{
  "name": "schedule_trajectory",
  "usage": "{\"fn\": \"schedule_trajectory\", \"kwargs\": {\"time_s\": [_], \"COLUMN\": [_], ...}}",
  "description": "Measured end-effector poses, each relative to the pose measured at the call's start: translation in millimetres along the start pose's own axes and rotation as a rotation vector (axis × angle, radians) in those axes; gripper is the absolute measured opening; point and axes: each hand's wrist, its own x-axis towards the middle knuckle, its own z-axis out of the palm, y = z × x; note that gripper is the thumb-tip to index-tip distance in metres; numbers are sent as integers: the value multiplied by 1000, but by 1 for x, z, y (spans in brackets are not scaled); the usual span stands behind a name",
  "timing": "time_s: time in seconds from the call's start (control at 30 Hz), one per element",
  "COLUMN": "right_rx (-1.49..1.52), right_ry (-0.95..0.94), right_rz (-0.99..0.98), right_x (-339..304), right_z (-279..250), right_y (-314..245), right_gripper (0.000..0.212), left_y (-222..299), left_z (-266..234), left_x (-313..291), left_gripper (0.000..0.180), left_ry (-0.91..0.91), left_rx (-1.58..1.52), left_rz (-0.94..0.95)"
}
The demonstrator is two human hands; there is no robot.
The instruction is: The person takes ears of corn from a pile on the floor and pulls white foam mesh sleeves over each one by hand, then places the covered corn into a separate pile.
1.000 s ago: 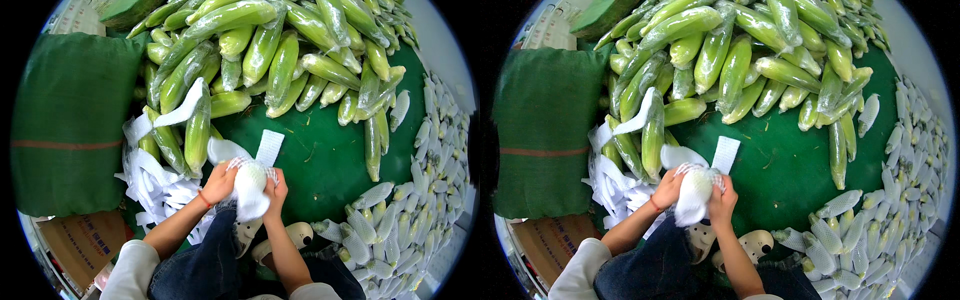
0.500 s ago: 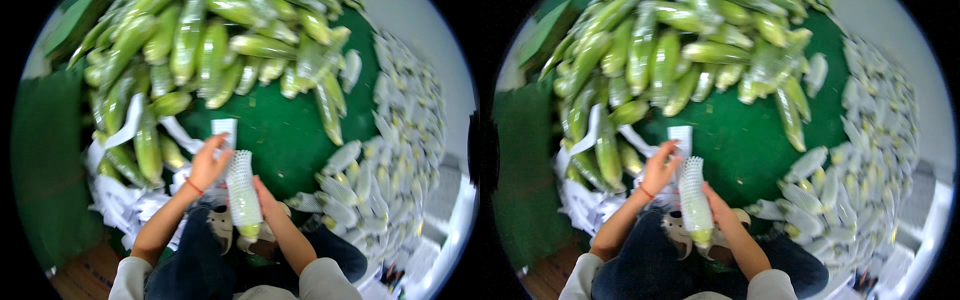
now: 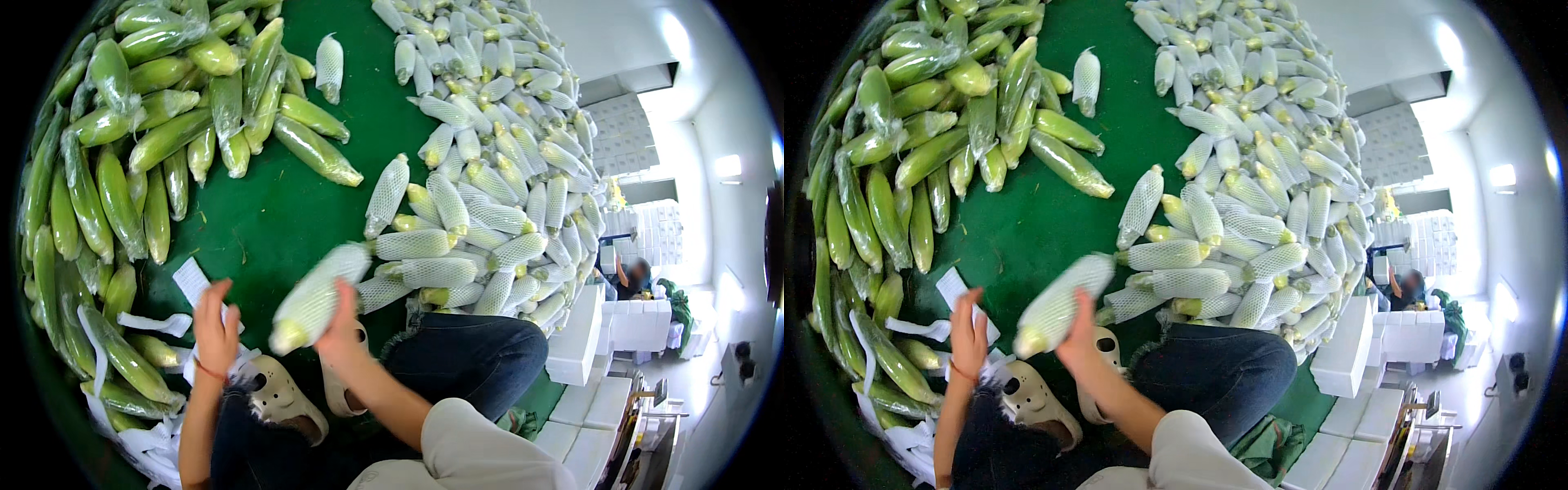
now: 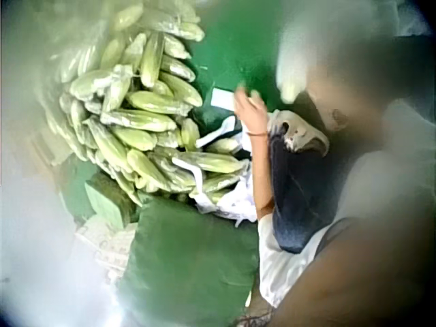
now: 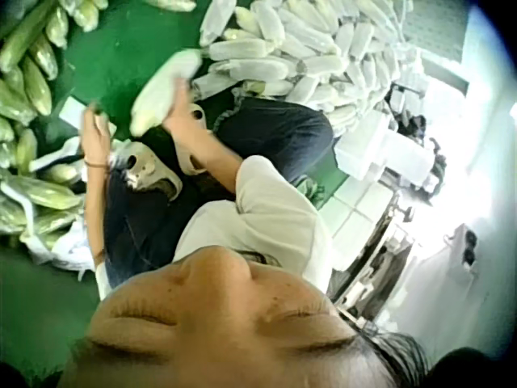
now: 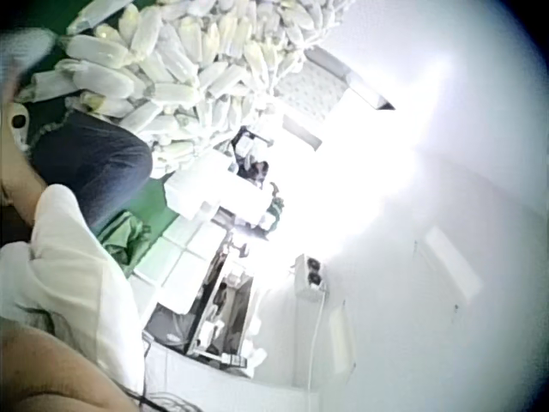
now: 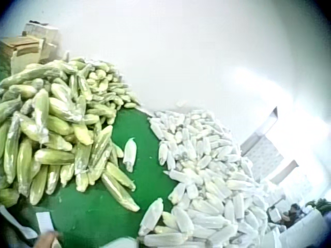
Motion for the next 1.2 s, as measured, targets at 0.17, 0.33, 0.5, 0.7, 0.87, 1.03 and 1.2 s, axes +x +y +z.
{"fn": "schedule_trajectory", "kwargs": {"time_s": [0.17, 0.33, 0.5, 0.7, 0.87, 1.03, 1.2], "right_rx": [-25, -127, -989, -643, -1031, -885, -1558], "right_ry": [119, -152, -448, -405, -466, -558, -1299], "right_rz": [-709, -823, -46, 694, 545, 872, 9], "right_x": [-19, -20, 10, 3, -9, -8, -4], "right_z": [-37, -30, 51, 1, -45, -1, -9], "right_y": [-240, -316, -96, 26, 104, 134, 247], "right_gripper": [60, 51, 51, 20, 12, 9, 77], "left_y": [-122, -132, -54, 24, -35, -21, -57], "left_z": [28, 29, 8, -3, -26, -63, -128], "left_x": [13, 38, 26, -14, -95, -155, -158], "left_gripper": [66, 49, 29, 16, 19, 29, 62], "left_ry": [-120, 18, -13, 110, 156, 177, 424], "left_rx": [631, 126, -1131, 47, -986, -1161, 90], "left_rz": [-282, -359, -596, 8, -569, -942, -809]}}
